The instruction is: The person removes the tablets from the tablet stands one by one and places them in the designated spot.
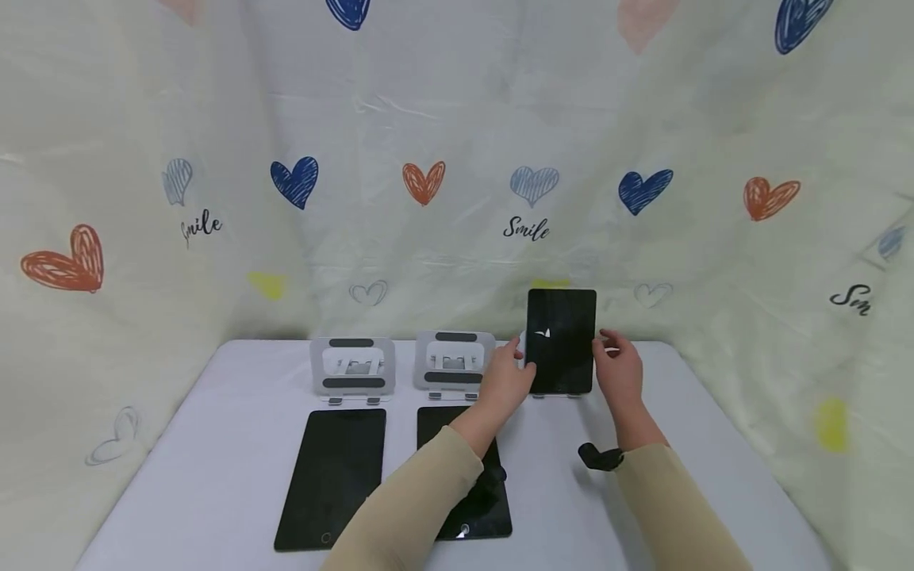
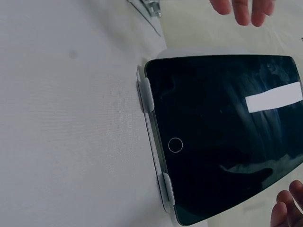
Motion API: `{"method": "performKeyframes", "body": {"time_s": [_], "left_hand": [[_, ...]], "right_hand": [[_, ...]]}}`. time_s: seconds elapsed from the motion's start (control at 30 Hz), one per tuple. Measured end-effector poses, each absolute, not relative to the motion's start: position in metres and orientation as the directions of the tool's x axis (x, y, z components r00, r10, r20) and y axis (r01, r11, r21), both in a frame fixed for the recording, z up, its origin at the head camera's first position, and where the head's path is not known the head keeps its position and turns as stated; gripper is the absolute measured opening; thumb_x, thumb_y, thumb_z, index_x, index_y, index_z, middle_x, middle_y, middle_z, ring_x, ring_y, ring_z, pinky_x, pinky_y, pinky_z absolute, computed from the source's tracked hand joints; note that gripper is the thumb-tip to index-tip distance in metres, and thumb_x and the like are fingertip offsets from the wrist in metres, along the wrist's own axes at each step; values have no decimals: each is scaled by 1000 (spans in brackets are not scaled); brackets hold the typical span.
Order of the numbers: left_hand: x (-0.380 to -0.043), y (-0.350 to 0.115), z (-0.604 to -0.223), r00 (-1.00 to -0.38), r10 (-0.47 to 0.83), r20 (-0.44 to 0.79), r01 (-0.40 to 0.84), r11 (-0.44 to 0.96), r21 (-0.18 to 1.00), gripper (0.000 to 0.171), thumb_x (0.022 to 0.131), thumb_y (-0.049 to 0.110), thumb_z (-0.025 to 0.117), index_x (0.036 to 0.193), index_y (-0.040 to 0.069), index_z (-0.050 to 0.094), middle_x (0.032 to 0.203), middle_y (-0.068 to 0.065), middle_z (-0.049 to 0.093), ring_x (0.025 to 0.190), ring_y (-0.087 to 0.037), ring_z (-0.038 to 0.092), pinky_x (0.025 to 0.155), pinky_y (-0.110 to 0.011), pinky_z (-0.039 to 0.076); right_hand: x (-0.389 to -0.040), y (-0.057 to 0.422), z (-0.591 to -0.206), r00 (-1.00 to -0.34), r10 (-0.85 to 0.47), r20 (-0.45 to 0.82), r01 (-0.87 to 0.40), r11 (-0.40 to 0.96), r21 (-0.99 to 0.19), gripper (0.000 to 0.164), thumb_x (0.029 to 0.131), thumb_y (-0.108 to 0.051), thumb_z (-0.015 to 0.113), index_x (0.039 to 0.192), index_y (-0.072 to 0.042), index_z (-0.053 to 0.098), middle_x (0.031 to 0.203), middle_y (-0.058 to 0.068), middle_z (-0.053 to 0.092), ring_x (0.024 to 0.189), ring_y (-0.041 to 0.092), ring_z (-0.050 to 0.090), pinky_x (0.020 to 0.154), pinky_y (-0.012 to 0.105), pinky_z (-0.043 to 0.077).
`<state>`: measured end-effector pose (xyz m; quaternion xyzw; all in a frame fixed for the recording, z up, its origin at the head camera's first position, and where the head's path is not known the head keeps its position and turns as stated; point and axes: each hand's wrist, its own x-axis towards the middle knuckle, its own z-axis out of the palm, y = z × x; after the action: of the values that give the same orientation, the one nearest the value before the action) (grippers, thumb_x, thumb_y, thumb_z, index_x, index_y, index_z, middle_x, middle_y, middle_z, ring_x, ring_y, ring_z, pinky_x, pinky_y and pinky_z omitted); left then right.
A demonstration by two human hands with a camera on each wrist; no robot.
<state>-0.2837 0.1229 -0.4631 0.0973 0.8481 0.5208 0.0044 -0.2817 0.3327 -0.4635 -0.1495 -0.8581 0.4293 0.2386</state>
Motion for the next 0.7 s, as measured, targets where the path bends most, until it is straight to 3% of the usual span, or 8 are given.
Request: {"method": "performKeyframes", "body": {"time_s": [0.27, 0.7], "left_hand": [[-296, 141, -460, -980, 180, 89, 165, 475, 864, 64, 96, 24, 65, 153, 9, 38, 130, -7, 56, 112, -20, 58, 96, -36, 49], [-313, 155, -460, -986, 157, 50, 127, 529, 839, 76, 93, 25, 68, 157, 13, 29, 133, -11, 51, 107, -22, 59, 90, -37, 50]], "right_hand": [[-297, 337, -462, -836, 488, 251, 70, 548, -834, 51, 102, -32, 50, 145, -6, 47, 132, 20, 54, 116, 35, 53, 96, 49, 44], [-305, 337, -468, -899, 398, 181, 92, 577, -812, 58, 103, -32, 50, 152, -3, 37, 138, 26, 46, 123, 39, 48, 99, 52, 44]]}}
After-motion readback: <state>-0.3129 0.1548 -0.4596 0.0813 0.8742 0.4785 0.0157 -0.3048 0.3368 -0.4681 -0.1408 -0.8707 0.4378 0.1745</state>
